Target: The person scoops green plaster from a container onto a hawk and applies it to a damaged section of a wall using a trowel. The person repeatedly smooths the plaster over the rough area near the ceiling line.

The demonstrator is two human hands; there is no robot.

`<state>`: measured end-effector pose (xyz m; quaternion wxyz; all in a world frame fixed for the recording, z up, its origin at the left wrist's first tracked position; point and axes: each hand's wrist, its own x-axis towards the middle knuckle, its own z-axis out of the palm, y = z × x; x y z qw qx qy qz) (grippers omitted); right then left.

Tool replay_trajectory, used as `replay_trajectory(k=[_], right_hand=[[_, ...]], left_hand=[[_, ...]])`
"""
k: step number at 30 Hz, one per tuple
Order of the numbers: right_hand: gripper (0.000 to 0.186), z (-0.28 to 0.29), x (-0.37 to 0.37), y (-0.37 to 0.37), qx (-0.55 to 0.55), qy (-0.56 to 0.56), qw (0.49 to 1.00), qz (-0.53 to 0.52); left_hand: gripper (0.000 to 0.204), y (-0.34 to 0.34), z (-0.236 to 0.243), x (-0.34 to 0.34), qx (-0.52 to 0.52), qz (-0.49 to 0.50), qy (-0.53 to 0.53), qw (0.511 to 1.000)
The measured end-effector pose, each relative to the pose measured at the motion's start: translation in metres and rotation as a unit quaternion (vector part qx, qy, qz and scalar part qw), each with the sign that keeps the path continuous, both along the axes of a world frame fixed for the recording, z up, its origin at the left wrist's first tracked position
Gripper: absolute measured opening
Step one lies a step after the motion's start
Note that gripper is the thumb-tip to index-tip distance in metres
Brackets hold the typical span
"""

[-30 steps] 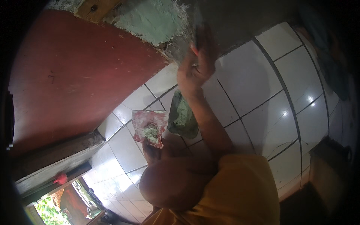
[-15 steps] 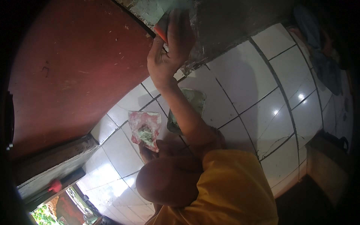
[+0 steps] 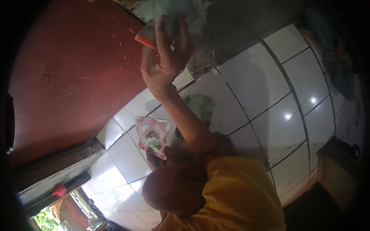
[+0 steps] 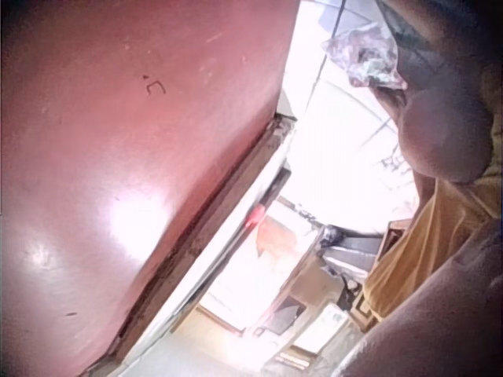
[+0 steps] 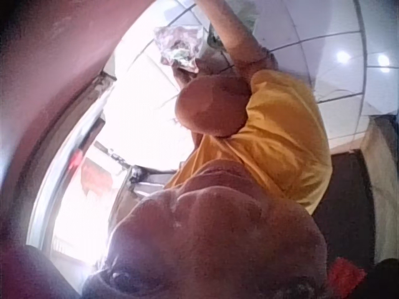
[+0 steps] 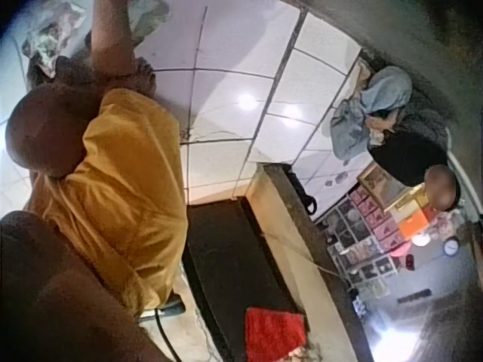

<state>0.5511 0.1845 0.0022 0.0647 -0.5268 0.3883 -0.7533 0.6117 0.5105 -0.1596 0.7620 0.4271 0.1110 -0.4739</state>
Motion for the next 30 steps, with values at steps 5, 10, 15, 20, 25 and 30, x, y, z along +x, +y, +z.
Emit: replay_trajectory(k=[5,10,15,20,25,30], right_hand=[[0.053,-0.002,0.007,0.002,-0.019,0.000,1.000,0.000],[0.055,-0.003,0.013,0.010,-0.008,0.006,1.000,-0.002],[0.052,-0.005,0.016,0.018,0.000,0.011,1.000,0.017],[0.048,-0.013,0.017,0.031,0.011,0.027,0.999,0.045],[0.039,-0.011,-0.014,0.058,-0.018,0.007,0.988,0.153],[0.037,0.003,-0.055,0.046,-0.091,-0.019,0.990,0.107]], left_hand=[[0.048,-0.004,0.001,-0.002,0.021,0.008,-0.029,0.999],[0.048,-0.002,0.000,0.000,0.019,-0.002,-0.033,0.999],[0.047,-0.009,0.003,-0.004,-0.006,0.004,-0.045,0.999],[0.045,-0.012,0.006,-0.005,0.016,0.013,-0.054,0.998],[0.045,-0.010,0.000,-0.003,-0.009,-0.006,-0.038,0.999],[0.049,0.003,0.003,0.001,-0.008,-0.018,-0.040,0.999]])
